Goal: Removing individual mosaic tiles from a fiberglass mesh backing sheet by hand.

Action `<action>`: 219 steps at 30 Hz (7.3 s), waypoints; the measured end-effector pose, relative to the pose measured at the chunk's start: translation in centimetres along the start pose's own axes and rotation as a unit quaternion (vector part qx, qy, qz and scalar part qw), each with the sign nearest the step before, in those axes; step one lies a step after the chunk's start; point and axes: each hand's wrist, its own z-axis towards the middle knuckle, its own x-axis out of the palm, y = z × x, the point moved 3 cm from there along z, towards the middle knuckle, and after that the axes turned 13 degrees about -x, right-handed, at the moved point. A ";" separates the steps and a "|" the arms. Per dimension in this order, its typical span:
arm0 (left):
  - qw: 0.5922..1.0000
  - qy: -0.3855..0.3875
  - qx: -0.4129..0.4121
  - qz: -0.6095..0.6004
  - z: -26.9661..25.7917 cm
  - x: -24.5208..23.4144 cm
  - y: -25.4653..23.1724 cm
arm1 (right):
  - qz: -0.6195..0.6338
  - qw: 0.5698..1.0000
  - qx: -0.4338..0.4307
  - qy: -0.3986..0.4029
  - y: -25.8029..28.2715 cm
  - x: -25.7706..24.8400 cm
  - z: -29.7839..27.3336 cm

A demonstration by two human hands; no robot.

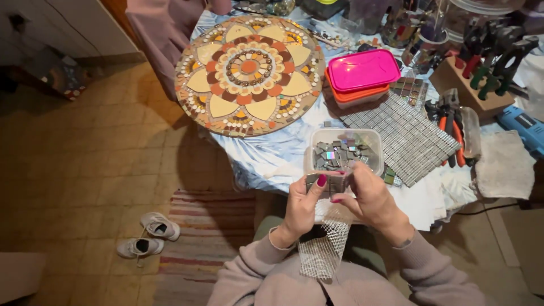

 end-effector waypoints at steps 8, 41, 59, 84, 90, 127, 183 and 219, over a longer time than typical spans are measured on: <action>0.999 -0.005 0.002 -0.046 -0.3 0.5 0.1 | 0.018 0.998 0.039 -0.051 0.0 0.6 -0.6; 0.991 -0.127 0.037 -0.003 0.1 -1.7 -0.4 | 0.022 0.994 0.108 0.020 -1.0 0.2 0.5; 0.957 -0.180 0.216 0.072 -2.9 0.4 -3.6 | 0.328 0.891 0.293 -0.113 -3.8 0.4 -0.8; 0.937 -0.093 0.164 0.294 -6.0 -2.1 -9.9 | 0.293 0.956 0.020 -0.005 4.7 2.3 0.1; 0.971 -0.096 0.052 0.211 -3.0 -1.4 -2.4 | 0.042 0.986 0.138 -0.085 2.7 2.6 -1.3; 0.975 -0.116 -0.039 -0.184 2.4 -6.0 2.5 | 0.281 0.882 0.305 -0.223 -5.4 2.5 -4.3; 0.992 -0.091 -0.057 -0.069 2.1 0.2 1.9 | 0.032 0.972 0.112 -0.202 -1.8 2.7 -1.7; 0.937 0.135 0.082 0.313 2.1 0.0 -3.3 | 0.214 0.959 0.178 -0.050 -1.7 -1.2 -0.2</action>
